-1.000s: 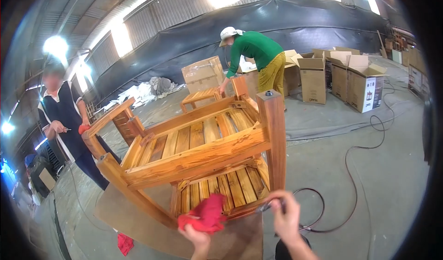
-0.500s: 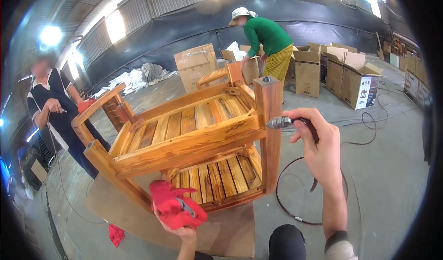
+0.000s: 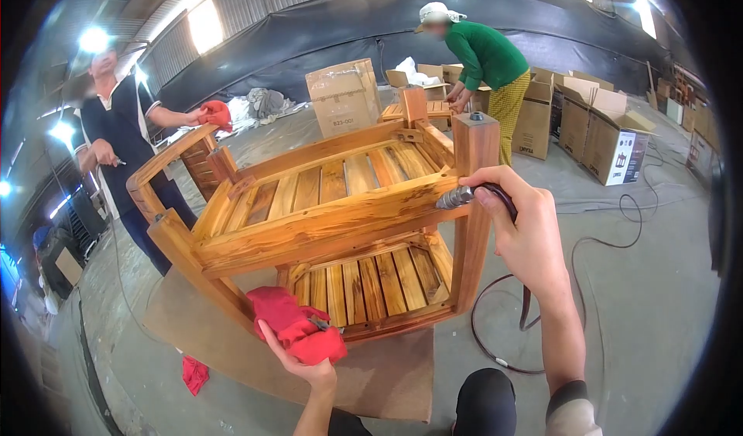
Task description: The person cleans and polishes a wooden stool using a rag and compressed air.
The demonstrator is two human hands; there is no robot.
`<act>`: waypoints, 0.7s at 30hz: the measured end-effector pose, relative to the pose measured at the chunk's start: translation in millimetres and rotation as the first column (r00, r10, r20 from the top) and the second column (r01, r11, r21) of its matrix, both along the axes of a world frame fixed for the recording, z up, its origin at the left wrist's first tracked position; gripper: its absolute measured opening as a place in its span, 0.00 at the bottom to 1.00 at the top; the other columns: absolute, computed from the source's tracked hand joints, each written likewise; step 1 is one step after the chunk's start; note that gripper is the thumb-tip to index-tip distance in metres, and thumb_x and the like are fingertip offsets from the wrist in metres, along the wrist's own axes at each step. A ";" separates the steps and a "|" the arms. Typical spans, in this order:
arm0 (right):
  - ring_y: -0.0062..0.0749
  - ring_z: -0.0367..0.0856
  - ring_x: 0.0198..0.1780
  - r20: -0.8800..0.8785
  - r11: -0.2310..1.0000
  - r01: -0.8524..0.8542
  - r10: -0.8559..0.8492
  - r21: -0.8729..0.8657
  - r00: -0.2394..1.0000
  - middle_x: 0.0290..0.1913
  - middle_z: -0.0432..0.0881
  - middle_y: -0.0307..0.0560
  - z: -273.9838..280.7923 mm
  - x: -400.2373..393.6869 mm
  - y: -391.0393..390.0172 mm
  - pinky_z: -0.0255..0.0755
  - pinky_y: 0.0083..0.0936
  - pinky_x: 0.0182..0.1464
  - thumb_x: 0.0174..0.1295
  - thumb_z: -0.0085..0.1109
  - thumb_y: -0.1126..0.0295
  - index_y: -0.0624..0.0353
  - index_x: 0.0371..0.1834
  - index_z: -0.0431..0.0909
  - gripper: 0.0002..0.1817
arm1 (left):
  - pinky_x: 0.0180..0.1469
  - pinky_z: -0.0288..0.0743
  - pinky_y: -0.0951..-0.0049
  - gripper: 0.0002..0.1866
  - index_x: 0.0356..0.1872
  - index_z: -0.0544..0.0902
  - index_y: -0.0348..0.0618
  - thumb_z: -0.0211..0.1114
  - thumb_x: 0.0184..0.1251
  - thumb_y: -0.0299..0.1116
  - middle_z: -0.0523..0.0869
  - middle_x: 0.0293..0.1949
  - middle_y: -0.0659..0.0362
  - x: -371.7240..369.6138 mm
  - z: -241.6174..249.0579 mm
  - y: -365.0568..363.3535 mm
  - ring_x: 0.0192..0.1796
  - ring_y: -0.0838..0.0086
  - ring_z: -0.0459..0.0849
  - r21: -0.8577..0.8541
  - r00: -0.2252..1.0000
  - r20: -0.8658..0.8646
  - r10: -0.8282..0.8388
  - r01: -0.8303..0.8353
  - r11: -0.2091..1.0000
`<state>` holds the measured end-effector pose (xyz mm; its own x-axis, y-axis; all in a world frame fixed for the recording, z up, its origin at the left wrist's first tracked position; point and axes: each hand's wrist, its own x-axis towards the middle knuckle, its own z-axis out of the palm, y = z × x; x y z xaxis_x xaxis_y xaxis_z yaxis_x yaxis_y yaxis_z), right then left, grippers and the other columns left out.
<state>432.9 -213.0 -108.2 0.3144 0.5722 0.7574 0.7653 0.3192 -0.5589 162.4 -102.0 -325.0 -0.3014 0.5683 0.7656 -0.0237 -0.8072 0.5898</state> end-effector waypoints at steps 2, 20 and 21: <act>0.54 0.84 0.35 0.045 0.999 -0.031 0.030 0.035 0.999 0.34 0.84 0.58 1.7 -4.8 5.1 0.75 0.35 0.38 0.66 0.57 0.80 0.63 0.43 0.80 0.05 | 0.45 0.82 0.68 0.52 0.80 0.50 0.40 0.65 0.51 0.15 0.76 0.47 0.56 -3.2 -2.3 2.3 0.43 0.70 0.80 -0.004 0.999 -0.030 0.042 -0.042 0.999; 0.52 0.86 0.36 0.224 0.965 -0.252 0.261 -0.066 0.939 0.33 0.85 0.57 25.0 -72.6 48.1 0.78 0.32 0.38 0.66 0.57 0.80 0.63 0.45 0.80 0.07 | 0.54 0.79 0.67 0.50 0.79 0.51 0.38 0.66 0.53 0.20 0.75 0.56 0.53 -21.6 -2.8 11.6 0.48 0.69 0.80 -0.011 0.984 -0.053 0.171 -0.172 0.985; 0.53 0.86 0.36 0.227 0.960 -0.270 0.279 -0.070 0.933 0.33 0.85 0.57 26.2 -80.0 52.4 0.78 0.33 0.38 0.66 0.57 0.80 0.63 0.44 0.80 0.07 | 0.55 0.78 0.67 0.50 0.79 0.52 0.38 0.67 0.52 0.20 0.74 0.57 0.53 -23.7 -2.1 11.7 0.48 0.69 0.81 0.004 0.978 -0.065 0.200 -0.200 0.980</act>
